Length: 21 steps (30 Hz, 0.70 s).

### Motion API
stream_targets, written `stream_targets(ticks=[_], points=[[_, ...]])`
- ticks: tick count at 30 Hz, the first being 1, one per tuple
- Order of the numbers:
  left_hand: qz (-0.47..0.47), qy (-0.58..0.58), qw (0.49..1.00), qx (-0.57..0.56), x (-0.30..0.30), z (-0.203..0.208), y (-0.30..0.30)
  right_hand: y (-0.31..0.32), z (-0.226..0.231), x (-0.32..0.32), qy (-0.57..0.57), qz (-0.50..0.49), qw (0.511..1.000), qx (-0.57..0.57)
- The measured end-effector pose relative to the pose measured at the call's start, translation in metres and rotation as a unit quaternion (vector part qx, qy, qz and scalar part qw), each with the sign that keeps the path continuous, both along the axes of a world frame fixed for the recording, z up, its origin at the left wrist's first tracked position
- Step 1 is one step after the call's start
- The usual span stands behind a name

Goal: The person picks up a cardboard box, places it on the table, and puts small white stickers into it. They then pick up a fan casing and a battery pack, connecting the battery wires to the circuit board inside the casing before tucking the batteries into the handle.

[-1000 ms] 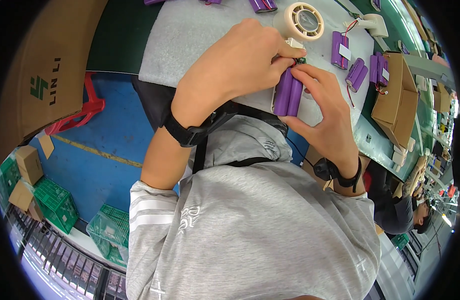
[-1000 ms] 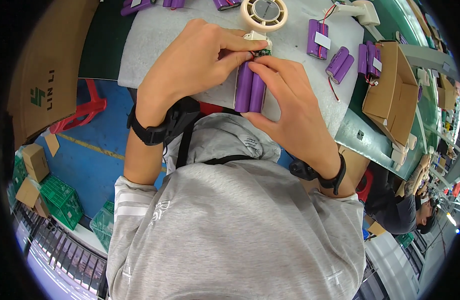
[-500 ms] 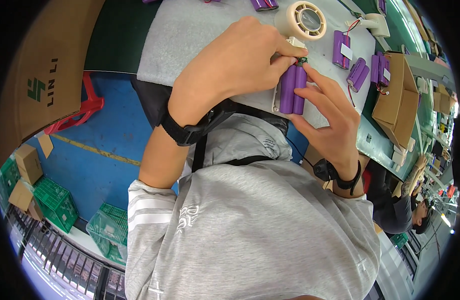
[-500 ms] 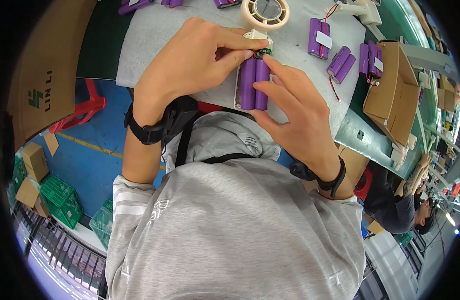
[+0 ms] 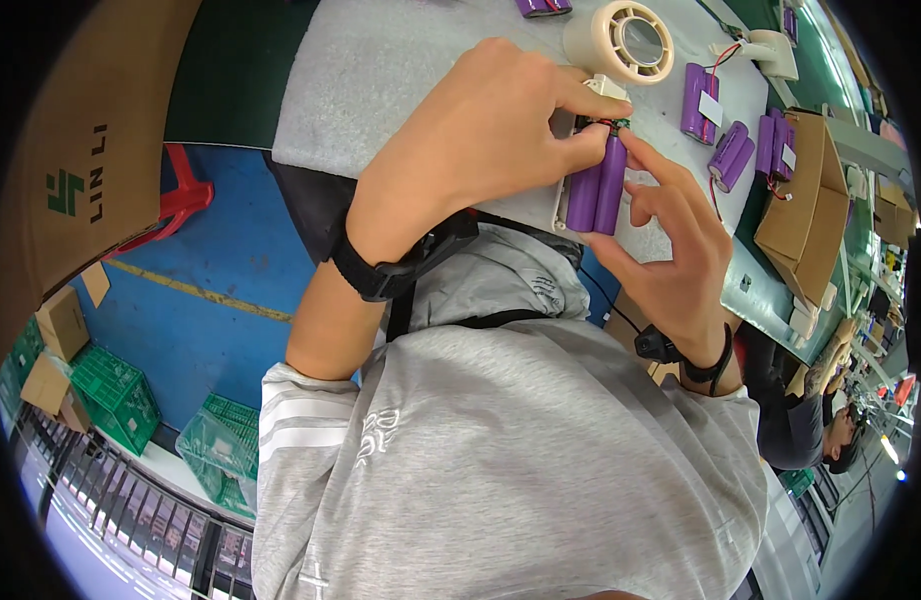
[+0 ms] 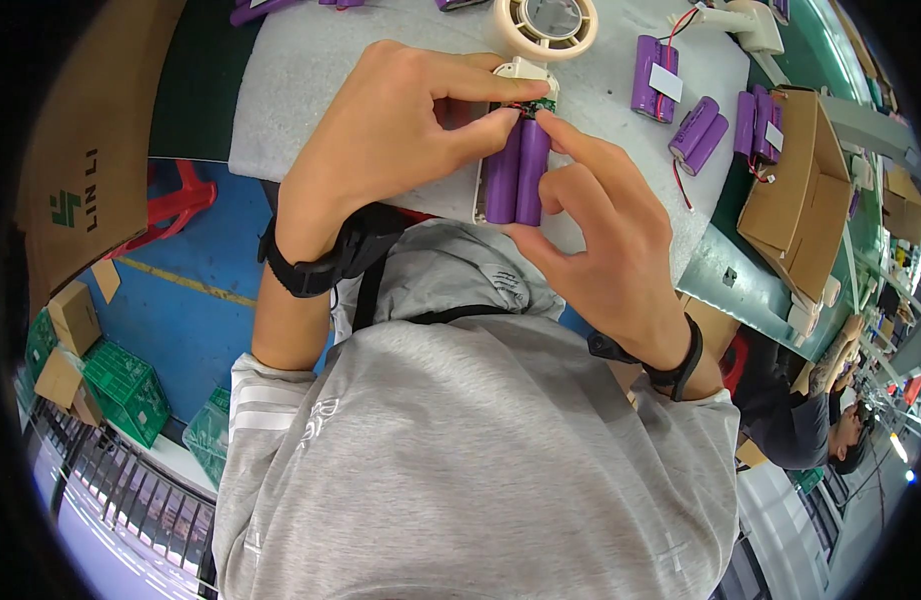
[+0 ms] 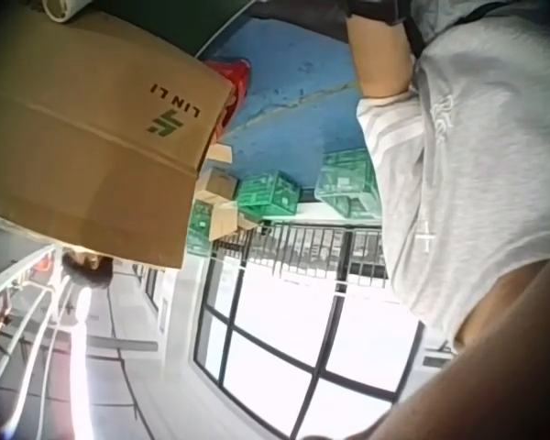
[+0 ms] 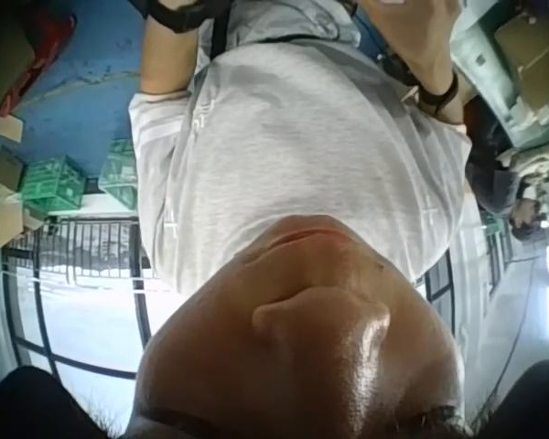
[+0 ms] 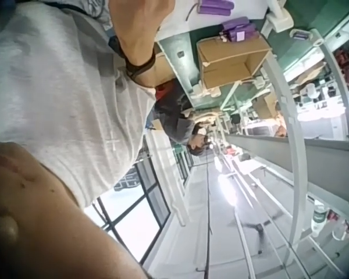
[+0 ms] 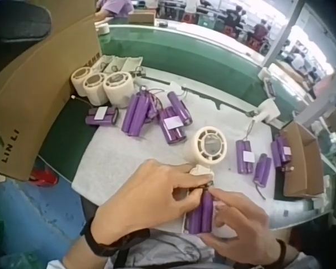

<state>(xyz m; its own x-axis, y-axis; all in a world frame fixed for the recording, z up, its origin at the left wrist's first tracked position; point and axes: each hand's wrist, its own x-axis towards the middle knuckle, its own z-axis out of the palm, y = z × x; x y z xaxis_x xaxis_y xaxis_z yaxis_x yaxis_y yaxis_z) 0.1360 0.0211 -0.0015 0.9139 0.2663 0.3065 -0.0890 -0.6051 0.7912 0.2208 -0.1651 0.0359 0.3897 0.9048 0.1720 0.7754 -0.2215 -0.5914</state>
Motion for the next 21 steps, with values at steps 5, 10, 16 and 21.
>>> stream_targets(ticks=[5, 10, 16, 21], points=[[-0.033, 0.038, 0.999, -0.016, -0.003, 0.008, 0.006, 0.001, -0.004, 0.004, -0.005, 0.012, 1.000, 0.005], [-0.020, 0.024, 0.998, -0.058, -0.002, 0.002, 0.002, 0.012, 0.004, 0.007, 0.065, -0.002, 0.996, -0.066], [-0.018, 0.046, 0.996, -0.075, -0.002, 0.009, 0.005, 0.014, -0.001, 0.014, 0.081, 0.018, 0.996, -0.015], [-0.021, 0.032, 0.993, -0.110, -0.002, 0.010, 0.002, -0.004, -0.006, 0.007, -0.085, 0.037, 0.995, -0.026]])
